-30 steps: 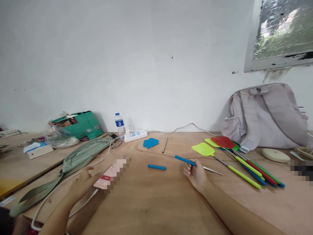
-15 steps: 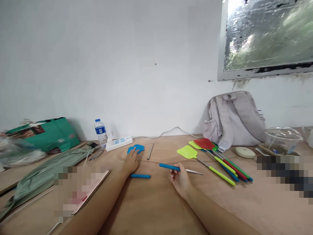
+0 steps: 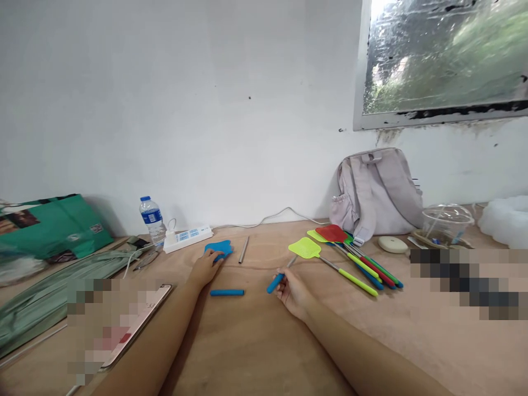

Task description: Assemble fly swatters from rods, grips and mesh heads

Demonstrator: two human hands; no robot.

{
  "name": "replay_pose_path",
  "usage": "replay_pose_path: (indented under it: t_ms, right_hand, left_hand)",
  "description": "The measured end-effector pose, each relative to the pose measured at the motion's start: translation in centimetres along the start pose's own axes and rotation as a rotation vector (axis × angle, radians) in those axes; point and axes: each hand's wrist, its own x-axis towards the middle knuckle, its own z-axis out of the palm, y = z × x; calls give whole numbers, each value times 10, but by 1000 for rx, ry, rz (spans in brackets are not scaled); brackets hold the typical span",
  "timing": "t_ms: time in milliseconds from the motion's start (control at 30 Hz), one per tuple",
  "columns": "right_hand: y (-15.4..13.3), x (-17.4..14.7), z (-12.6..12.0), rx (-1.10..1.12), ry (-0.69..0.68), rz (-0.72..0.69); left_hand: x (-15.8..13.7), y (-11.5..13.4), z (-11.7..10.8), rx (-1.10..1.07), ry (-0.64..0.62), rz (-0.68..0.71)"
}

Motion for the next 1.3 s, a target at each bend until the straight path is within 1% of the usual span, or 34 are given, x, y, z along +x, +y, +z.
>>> replay_pose_path:
  t_ms: [100,200,367,433,467,533,600,667,733,767,867,900,967,1033,1100,1300]
  right_hand:
    - [0,1,-2,-52,-33,-11]
    - [0,1,-3,-95,-77,-52]
    - [0,-3,-1,-182,-103,-117]
    - [1,-4,0,-211,-87,-145]
    - [0,-4,1,-241,-70,-176]
    - [-1,-5,0,-346,-41,-281]
    - [-5,-6,-3,-493,-50,-405]
    - [-11,-8,-8,-653,-106,-471]
    - [-18,-11,-15,-840,-168,-527]
    - [-22,-13,-18,-953,-186,-579]
    - [-35,-20,-27,-1303,-199,-795]
    - [-39,-22,-28,-1405,-200,-849]
    - [-45,-27,-27,-1564,-222,-906]
    - [-48,-31,-24,-1662,-244,-934]
    - [-49,-34,-21,-1713,-253,-956]
    - [-46,-37,-18,-1769,-263,-965]
  left_hand:
    - [-3,-2,-3,9,41,16]
    - [-7,-3,-7,18,110,-2]
    - [-18,1,-17,29,241,-12]
    - [-25,7,-22,42,337,10]
    - [-29,12,-24,58,399,31]
    - [-40,24,-30,103,528,75]
    - [-51,40,-39,141,588,103]
    - [-62,56,-51,139,588,134]
    - [-72,71,-62,105,569,130]
    - [-75,78,-67,81,535,141]
    - [-81,93,-75,7,413,204]
    - [-81,96,-76,-12,378,226]
    - [-81,101,-75,-40,336,255]
    - [-81,102,-73,-56,321,260]
    - [-80,103,-71,-67,318,254]
    - [-79,100,-69,-77,324,238]
